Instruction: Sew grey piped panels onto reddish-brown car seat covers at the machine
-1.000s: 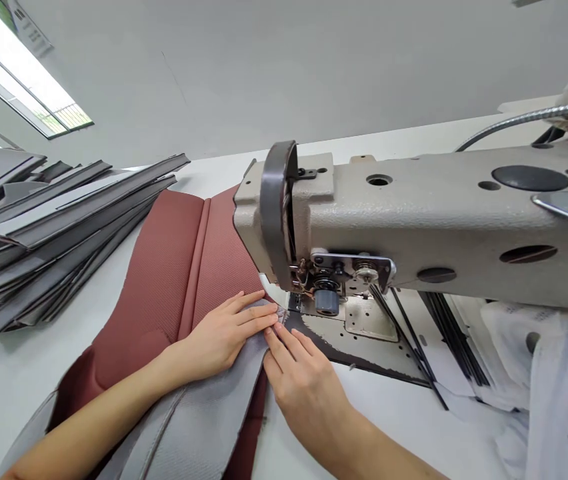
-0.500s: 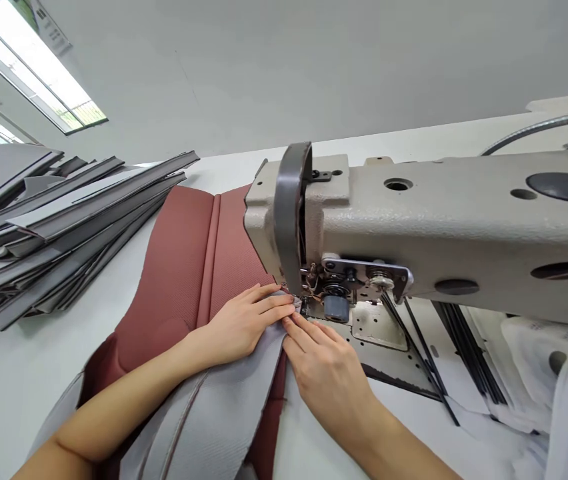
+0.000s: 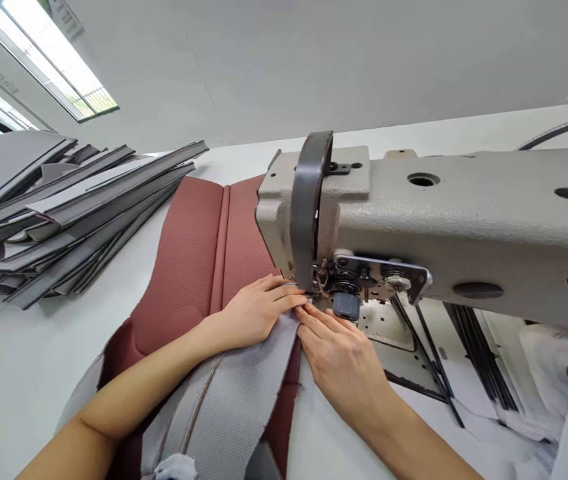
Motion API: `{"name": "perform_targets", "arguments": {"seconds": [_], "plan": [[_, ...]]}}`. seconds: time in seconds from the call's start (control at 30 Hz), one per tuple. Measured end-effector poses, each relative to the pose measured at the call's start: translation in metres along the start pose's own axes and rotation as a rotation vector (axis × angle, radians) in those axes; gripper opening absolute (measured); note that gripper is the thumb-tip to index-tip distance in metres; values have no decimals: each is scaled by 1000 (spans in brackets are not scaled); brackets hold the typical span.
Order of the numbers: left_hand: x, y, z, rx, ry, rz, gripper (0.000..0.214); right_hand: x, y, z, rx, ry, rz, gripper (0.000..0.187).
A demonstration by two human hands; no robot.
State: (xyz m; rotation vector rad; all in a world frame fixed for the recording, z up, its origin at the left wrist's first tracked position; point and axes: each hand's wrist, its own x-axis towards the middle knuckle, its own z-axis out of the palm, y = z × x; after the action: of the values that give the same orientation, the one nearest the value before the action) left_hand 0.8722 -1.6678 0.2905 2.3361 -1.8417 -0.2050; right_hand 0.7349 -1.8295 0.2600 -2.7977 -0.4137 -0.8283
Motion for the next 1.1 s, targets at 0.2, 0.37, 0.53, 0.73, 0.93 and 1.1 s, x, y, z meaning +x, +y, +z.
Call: {"name": "perform_targets", "arguments": {"seconds": [0.2,0.37,0.53,0.73,0.93,1.1], "plan": [[2,1,2,34,17,5,45,0,2,2,-13,6,-40,39],[0,1,3,35,30,15,42,-1,-1,3,-26,13,-40,38],[2,1,0,100,46,17,39,-3,-1,5,-20,-3,2,33],[-9,49,-20,164,-157,-81,67,0,3,0,-5,-28,47,21],[-34,77,-50,65,-507,-190,68,-35,-37,-14,127,-65,-84,27],[-36,73,-68,-160,-527,-219,71,-66,-68,-15,206,-61,-312,28]]}}
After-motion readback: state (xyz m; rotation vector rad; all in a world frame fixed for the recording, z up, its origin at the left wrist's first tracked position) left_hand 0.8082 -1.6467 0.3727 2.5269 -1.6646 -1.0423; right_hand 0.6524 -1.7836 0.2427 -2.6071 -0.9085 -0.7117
